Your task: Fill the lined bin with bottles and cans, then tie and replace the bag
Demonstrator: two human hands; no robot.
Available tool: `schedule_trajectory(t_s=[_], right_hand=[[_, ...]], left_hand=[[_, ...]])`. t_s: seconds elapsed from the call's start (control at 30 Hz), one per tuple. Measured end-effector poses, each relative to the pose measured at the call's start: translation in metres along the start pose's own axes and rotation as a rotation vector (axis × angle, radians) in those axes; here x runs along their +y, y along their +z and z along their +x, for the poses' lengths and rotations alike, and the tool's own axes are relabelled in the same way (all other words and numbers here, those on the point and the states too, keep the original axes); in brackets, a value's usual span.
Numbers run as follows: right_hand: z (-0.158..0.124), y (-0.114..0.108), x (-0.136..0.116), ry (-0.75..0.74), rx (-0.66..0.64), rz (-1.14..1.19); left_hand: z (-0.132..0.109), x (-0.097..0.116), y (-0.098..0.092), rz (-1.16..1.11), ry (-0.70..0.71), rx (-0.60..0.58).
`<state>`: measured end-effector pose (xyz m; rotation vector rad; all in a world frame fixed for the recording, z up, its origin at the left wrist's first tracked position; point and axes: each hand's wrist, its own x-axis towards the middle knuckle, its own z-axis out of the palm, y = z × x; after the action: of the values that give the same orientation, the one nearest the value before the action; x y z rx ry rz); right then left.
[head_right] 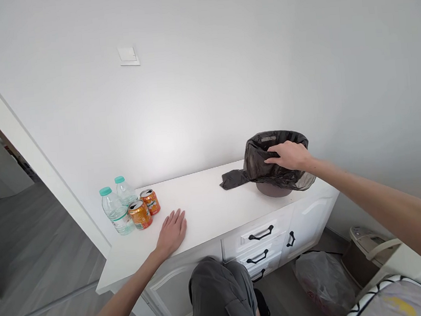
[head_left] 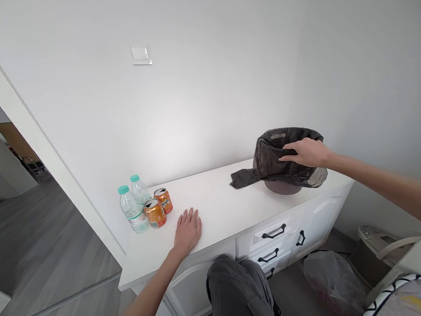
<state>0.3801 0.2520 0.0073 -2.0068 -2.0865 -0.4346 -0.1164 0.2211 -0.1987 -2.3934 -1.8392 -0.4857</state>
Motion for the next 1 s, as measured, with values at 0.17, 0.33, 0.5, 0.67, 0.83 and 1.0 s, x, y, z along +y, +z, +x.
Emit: schedule_trajectory(t_s=[0.17, 0.33, 0.5, 0.67, 0.83, 1.0], right_hand=[[-0.005, -0.016, -0.044, -0.167, 0.092, 0.075], [-0.011, -0.032, -0.105, -0.415, 0.064, 0.212], [-0.015, -0.04, -0.162, -0.554, 0.015, 0.317], [-0.015, -0.041, -0.192, -0.61, -0.032, 0.359], [-0.012, -0.04, -0.199, -0.623, -0.058, 0.377], [-0.011, -0.038, -0.198, -0.613, -0.069, 0.401]], left_hand=[[-0.002, 0.0, 0.001, 0.004, 0.009, 0.005], [-0.003, -0.002, 0.003, 0.003, 0.024, 0.027], [-0.004, 0.0, 0.001, 0.014, 0.029, 0.043], [-0.005, 0.004, -0.001, 0.026, 0.037, 0.055], [-0.004, 0.005, 0.0, 0.03, 0.044, 0.065], [-0.004, 0.003, 0.001, 0.038, 0.064, 0.086]])
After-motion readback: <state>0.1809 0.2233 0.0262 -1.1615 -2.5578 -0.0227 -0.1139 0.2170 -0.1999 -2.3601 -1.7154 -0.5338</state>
